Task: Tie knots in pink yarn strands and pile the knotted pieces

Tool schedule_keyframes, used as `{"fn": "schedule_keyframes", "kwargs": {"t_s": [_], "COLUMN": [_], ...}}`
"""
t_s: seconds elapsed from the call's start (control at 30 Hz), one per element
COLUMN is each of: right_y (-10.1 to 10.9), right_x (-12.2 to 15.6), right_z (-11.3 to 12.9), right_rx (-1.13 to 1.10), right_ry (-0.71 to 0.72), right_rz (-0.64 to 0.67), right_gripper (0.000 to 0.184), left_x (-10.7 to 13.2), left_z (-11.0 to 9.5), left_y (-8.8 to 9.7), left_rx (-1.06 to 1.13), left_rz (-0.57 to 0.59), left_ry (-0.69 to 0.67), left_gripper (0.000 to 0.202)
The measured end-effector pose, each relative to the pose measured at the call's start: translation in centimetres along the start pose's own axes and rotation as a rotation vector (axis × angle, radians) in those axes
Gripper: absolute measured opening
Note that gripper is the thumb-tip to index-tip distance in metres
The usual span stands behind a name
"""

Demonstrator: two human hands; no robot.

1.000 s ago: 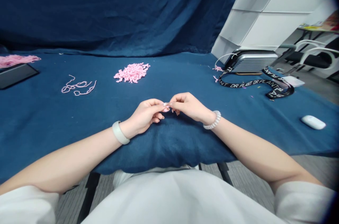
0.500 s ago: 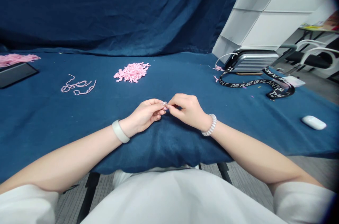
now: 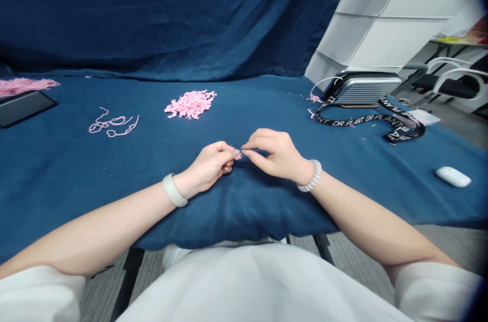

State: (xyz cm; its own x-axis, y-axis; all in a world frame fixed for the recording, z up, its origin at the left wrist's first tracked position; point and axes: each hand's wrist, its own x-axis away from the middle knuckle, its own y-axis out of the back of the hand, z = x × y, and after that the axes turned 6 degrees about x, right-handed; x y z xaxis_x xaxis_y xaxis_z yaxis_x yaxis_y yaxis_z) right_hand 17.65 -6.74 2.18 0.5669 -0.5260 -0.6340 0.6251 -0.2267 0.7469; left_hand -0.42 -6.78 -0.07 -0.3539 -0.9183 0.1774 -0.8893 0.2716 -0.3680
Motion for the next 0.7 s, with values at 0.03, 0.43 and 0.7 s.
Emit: {"fn": "schedule_keyframes", "kwargs": {"t_s": [0.03,0.43,0.7], "right_y": [0.2,1.5,1.7], "right_x": [-0.1,-0.8,-0.9], "right_z": [0.0,-0.6,-0.3], "right_rx": [-0.048,-0.232,-0.164], "right_ry": [-0.055,-0.147,-0.102], "right_rz": [0.025,0.408,0.456], "right_gripper": [0.014,0.017,0.017], "left_x": [0.1,0.1,0.1], "left_z": [0.0,0.5,0.5], "left_y": [0.0,0.2,0.0], "left_rx": [-0.023,-0.24,-0.284], "left_rz": [0.002,0.022,0.024], "left_ry": [-0.01,-0.068,-0.024], "left_gripper": [0.016,0.017,0.016]}}
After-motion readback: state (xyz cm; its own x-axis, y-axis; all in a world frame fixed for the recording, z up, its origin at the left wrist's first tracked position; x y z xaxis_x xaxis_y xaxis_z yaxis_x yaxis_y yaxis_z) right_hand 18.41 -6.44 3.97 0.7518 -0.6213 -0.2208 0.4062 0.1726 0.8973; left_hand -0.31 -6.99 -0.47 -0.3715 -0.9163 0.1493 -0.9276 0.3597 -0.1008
